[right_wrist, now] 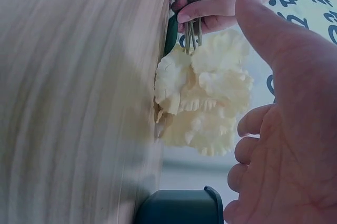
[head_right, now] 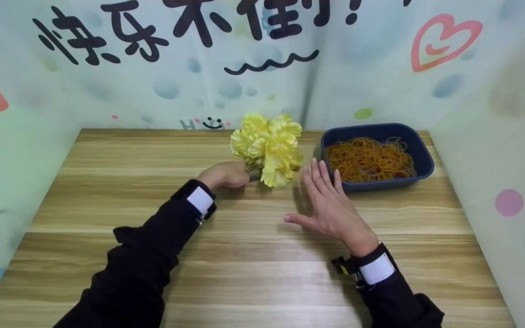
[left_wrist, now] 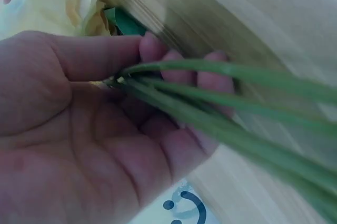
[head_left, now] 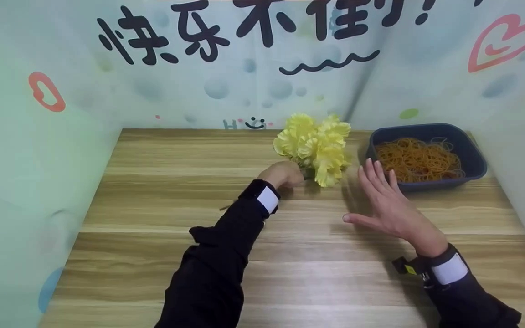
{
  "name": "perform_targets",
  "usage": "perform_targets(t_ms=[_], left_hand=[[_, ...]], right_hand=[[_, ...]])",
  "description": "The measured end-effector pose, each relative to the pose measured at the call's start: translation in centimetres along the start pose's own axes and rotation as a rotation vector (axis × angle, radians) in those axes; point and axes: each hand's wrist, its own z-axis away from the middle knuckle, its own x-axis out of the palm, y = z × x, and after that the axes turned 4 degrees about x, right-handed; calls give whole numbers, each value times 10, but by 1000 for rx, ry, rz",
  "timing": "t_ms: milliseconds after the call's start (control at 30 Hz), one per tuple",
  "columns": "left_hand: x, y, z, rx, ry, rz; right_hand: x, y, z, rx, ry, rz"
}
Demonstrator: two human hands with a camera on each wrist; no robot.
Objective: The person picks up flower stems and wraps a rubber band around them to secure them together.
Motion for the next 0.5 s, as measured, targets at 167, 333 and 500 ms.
perform_targets(t_ms=[167, 333, 500], left_hand=[[-5, 2, 4, -83, -67, 61], [-5, 3, 3, -162, -129, 177], [-7, 0, 2, -196, -228, 156]], right_hand=[[0, 0, -1, 5, -6, 15], [1, -1, -1, 8, -15, 11], [1, -2, -1, 14, -29, 5]])
